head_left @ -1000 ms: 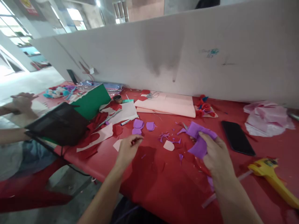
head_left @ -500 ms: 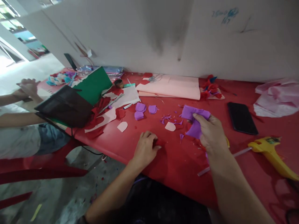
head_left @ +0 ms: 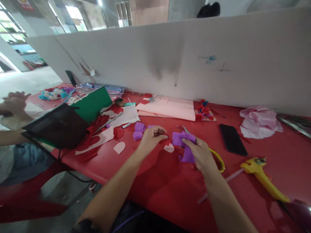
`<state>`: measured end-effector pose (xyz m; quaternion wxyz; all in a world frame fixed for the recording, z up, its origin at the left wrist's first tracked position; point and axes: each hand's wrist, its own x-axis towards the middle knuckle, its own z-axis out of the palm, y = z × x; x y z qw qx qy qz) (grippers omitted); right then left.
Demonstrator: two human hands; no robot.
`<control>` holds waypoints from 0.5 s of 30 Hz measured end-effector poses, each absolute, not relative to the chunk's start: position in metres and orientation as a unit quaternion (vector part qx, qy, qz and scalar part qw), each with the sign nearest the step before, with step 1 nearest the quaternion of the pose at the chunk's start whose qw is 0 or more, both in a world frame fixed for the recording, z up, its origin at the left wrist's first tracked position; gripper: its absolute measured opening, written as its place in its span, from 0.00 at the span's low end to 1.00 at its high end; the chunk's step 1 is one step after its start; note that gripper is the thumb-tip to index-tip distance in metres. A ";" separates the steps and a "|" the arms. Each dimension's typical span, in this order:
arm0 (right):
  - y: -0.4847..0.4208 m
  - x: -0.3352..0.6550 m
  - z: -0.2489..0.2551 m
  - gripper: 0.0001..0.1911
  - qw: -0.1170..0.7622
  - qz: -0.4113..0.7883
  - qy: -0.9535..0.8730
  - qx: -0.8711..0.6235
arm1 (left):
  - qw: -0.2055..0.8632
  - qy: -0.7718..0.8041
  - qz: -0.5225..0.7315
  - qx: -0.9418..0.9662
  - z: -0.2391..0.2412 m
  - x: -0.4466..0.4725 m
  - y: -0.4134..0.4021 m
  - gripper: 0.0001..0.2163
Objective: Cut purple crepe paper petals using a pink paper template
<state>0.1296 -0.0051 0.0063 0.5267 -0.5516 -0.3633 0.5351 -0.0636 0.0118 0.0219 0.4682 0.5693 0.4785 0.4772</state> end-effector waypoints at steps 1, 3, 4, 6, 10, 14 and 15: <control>-0.006 0.129 0.006 0.12 0.518 0.534 -0.371 -0.555 | 0.481 0.470 0.471 0.571 0.021 -0.061 0.014 0.05; -0.006 0.129 0.005 0.11 0.513 0.527 -0.380 -0.562 | 0.491 0.465 0.454 0.580 0.017 -0.058 0.016 0.03; -0.005 0.130 0.004 0.11 0.513 0.522 -0.382 -0.565 | 0.490 0.468 0.450 0.582 0.015 -0.058 0.017 0.04; -0.003 0.132 0.001 0.12 0.516 0.514 -0.380 -0.570 | 0.489 0.474 0.449 0.578 0.010 -0.060 0.017 0.06; -0.002 0.137 -0.003 0.14 0.511 0.515 -0.377 -0.576 | 0.508 0.478 0.454 0.554 0.003 -0.068 0.015 0.10; -0.002 0.138 0.002 0.12 0.517 0.512 -0.375 -0.575 | 0.544 0.478 0.449 0.524 0.005 -0.074 0.012 0.14; -0.002 0.138 0.003 0.12 0.520 0.508 -0.372 -0.577 | 0.554 0.479 0.442 0.517 0.006 -0.076 0.012 0.14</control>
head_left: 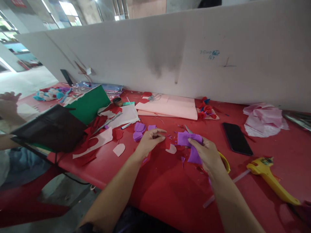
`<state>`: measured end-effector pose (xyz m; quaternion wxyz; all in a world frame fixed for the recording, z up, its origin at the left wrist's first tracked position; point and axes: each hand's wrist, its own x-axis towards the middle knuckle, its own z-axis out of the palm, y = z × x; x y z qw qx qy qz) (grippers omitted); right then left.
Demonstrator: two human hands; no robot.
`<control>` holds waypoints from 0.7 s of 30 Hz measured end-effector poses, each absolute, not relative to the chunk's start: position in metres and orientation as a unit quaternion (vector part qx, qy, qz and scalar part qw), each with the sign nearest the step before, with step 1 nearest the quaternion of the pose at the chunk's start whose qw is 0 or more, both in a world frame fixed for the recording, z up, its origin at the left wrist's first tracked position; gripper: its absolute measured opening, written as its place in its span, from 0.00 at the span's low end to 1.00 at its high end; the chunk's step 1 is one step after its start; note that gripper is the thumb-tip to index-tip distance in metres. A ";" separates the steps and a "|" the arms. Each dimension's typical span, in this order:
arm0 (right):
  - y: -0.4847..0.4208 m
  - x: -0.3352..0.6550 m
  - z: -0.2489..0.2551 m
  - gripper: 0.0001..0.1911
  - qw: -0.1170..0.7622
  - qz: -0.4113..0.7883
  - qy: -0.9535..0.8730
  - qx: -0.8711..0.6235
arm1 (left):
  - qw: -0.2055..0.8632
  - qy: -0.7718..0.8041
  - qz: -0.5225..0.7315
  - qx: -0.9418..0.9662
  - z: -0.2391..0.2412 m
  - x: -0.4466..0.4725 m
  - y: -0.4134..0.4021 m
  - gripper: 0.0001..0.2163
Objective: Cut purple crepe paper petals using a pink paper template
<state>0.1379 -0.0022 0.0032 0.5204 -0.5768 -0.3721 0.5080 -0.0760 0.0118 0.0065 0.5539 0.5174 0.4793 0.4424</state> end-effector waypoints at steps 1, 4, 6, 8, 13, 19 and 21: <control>-0.002 0.138 0.004 0.12 0.524 0.503 -0.369 -0.580 | 0.565 0.481 0.430 0.514 0.008 -0.078 0.012 0.13; -0.001 0.139 0.003 0.12 0.533 0.498 -0.362 -0.580 | 0.593 0.487 0.350 0.537 0.010 -0.082 0.012 0.10; 0.000 0.140 0.000 0.13 0.529 0.499 -0.370 -0.578 | 0.594 0.492 0.322 0.549 0.010 -0.082 0.012 0.08; -0.002 0.140 -0.003 0.14 0.509 0.478 -0.402 -0.593 | 0.597 0.479 0.345 0.544 0.009 -0.079 0.012 0.08; -0.009 0.126 0.001 0.11 0.444 0.506 -0.472 -0.568 | 0.570 0.440 0.428 0.547 0.008 -0.069 0.012 0.07; -0.019 0.109 0.005 0.14 0.438 0.606 -0.432 -0.505 | 0.526 0.463 0.476 0.531 0.006 -0.062 0.006 0.04; -0.020 0.109 0.004 0.16 0.442 0.617 -0.421 -0.497 | 0.548 0.462 0.484 0.503 0.006 -0.060 0.004 0.04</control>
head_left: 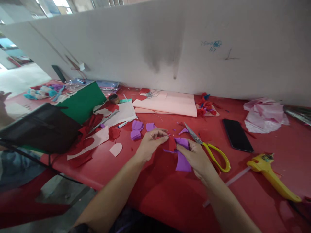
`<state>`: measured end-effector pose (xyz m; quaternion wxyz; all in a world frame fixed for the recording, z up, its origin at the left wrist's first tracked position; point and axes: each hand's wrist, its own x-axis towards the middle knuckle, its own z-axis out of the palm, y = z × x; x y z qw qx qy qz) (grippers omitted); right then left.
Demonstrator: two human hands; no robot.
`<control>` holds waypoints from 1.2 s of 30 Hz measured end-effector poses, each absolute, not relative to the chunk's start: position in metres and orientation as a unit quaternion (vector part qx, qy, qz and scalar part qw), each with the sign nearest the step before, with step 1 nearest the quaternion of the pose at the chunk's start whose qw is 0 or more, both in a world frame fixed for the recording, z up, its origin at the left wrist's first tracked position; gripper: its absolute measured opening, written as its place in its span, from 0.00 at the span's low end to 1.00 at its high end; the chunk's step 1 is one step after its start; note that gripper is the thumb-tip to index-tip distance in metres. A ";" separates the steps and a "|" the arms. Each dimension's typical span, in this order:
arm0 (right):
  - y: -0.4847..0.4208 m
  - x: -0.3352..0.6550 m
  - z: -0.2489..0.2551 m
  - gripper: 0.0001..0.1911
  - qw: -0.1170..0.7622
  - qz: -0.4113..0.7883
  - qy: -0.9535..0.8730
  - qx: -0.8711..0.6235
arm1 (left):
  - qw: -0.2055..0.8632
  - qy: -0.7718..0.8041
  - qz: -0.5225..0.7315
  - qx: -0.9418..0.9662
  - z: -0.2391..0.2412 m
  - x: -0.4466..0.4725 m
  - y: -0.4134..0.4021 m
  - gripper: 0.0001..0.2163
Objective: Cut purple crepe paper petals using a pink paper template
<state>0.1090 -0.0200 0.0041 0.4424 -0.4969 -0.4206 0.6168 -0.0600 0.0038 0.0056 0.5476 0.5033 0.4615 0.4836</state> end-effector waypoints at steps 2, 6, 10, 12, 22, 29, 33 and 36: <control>-0.020 0.110 0.003 0.18 0.448 0.623 -0.410 -0.493 | 0.572 0.459 0.478 0.484 0.005 -0.058 0.002 0.05; -0.019 0.111 0.001 0.17 0.453 0.629 -0.397 -0.492 | 0.589 0.459 0.468 0.474 0.007 -0.058 0.001 0.06; -0.017 0.111 0.003 0.15 0.459 0.624 -0.388 -0.499 | 0.551 0.471 0.459 0.514 0.009 -0.061 0.000 0.03; -0.017 0.111 0.006 0.14 0.464 0.611 -0.386 -0.513 | 0.512 0.492 0.454 0.538 0.011 -0.062 0.000 0.02; -0.017 0.112 0.012 0.11 0.465 0.579 -0.399 -0.539 | 0.548 0.497 0.385 0.552 0.023 -0.081 0.005 0.04; -0.019 0.110 0.001 0.14 0.434 0.622 -0.399 -0.515 | 0.578 0.499 0.411 0.498 0.017 -0.068 0.002 0.05; -0.020 0.109 -0.001 0.14 0.435 0.640 -0.389 -0.500 | 0.574 0.519 0.421 0.473 0.013 -0.063 0.002 0.07; -0.020 0.108 0.002 0.15 0.434 0.649 -0.383 -0.493 | 0.567 0.526 0.434 0.463 0.013 -0.063 0.003 0.07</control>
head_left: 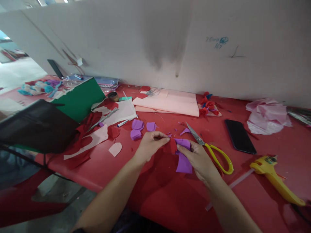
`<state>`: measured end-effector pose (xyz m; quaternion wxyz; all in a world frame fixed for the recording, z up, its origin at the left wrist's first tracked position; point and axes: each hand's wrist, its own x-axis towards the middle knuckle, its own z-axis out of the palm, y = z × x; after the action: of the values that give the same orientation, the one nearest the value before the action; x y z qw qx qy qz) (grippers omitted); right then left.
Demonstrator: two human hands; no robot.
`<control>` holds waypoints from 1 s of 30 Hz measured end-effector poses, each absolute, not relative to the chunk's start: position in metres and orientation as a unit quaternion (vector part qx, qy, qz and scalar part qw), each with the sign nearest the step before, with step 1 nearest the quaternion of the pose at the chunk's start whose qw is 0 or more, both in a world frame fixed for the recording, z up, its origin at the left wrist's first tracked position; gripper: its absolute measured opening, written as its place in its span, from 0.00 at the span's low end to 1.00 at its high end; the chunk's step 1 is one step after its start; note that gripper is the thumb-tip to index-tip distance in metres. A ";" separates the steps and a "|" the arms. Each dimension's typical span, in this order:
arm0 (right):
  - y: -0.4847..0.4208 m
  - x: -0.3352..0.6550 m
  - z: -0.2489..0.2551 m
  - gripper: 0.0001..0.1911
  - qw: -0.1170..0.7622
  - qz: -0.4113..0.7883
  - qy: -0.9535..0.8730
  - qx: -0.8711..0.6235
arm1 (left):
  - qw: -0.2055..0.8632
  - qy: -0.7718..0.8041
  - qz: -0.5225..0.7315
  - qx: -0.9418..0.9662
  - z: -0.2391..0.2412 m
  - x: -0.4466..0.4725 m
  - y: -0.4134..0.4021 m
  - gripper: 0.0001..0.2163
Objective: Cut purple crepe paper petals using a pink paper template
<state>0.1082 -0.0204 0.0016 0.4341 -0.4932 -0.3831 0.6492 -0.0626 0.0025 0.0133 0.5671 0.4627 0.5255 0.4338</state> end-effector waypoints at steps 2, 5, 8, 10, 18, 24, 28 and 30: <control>-0.021 0.107 0.004 0.14 0.437 0.656 -0.372 -0.490 | 0.562 0.528 0.436 0.464 0.014 -0.062 0.002 0.07; -0.021 0.106 0.006 0.13 0.435 0.669 -0.355 -0.487 | 0.549 0.534 0.432 0.477 0.014 -0.062 0.001 0.07; -0.021 0.106 0.005 0.15 0.437 0.662 -0.360 -0.491 | 0.535 0.525 0.435 0.498 0.015 -0.063 0.000 0.07; -0.020 0.106 0.003 0.15 0.443 0.650 -0.361 -0.501 | 0.531 0.505 0.446 0.514 0.015 -0.065 0.000 0.08; -0.018 0.108 -0.001 0.12 0.474 0.572 -0.391 -0.543 | 0.493 0.449 0.401 0.628 0.010 -0.068 0.001 0.13; -0.017 0.110 0.008 0.11 0.483 0.524 -0.413 -0.567 | 0.531 0.470 0.412 0.571 0.006 -0.068 0.003 0.10; -0.017 0.113 0.011 0.14 0.471 0.513 -0.407 -0.592 | 0.520 0.488 0.489 0.502 0.011 -0.077 0.006 0.11; -0.017 0.113 0.008 0.13 0.461 0.494 -0.419 -0.606 | 0.548 0.468 0.527 0.450 0.015 -0.079 0.006 0.12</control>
<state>0.1130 -0.0171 0.0084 0.4613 -0.6065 -0.4189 0.4939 -0.0785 0.0059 0.0155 0.5475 0.4504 0.4683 0.5273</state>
